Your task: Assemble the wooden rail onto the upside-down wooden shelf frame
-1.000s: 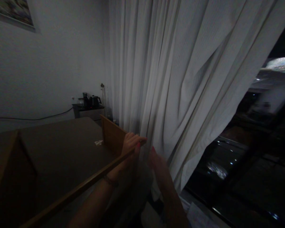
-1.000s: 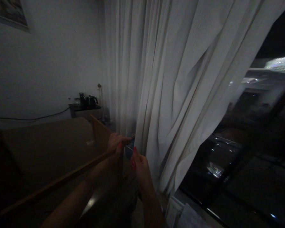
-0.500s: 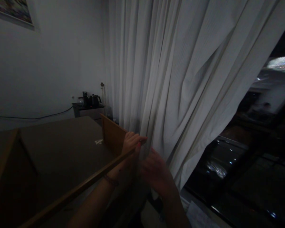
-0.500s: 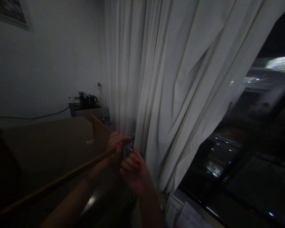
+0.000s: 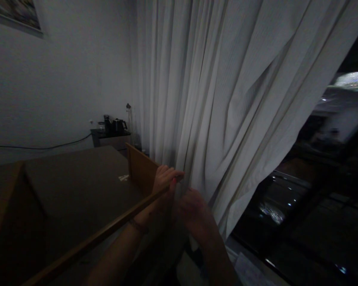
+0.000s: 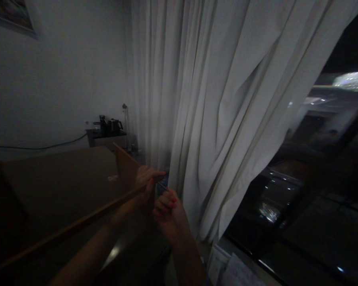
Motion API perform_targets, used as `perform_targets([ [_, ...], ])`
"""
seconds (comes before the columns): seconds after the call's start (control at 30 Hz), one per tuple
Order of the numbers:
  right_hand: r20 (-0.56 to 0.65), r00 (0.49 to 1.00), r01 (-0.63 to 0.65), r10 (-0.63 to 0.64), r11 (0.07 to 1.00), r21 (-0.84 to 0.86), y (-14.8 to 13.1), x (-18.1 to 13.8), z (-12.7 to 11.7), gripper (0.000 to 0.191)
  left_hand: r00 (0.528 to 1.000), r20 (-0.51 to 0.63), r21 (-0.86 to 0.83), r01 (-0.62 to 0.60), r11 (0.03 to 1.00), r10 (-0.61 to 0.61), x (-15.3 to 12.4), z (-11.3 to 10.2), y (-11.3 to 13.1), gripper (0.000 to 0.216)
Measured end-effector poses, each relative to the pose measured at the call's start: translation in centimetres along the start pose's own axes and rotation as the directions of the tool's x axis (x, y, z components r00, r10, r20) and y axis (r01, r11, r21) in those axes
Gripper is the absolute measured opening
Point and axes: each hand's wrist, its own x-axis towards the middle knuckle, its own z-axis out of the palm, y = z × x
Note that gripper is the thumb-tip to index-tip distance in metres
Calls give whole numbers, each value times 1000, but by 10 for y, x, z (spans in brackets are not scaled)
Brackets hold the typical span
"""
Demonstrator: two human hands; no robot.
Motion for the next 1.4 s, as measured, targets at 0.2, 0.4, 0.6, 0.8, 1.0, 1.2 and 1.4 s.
perform_targets([
  [0.2,-143,967,125,-210,884,-451,3,6,0,49,999,-29,-7,-34,999,33,1,-1,0,58],
  [0.4,80,789,152,-609,67,-986,-4,8,-20,49,1000,-6,5,-13,1000,13,1,-3,2,60],
  [0.6,334,695,239,-636,-234,-943,-6,7,-25,36,1000,28,12,-9,1000,9,2,-7,4,59],
  [0.8,438,564,310,-700,-312,-898,-2,6,-28,29,1000,29,-10,-3,1000,3,2,-6,3,57],
  [1.0,320,662,420,-678,-18,-907,2,3,-26,24,999,39,-12,-16,1000,16,1,-2,-3,59],
  [1.2,36,847,353,-531,509,-785,3,-4,-11,33,997,76,-21,-15,1000,17,2,-7,-1,60],
  [1.4,27,821,332,-571,438,-836,6,0,-14,36,997,48,-43,-53,998,55,2,-6,-2,59],
])
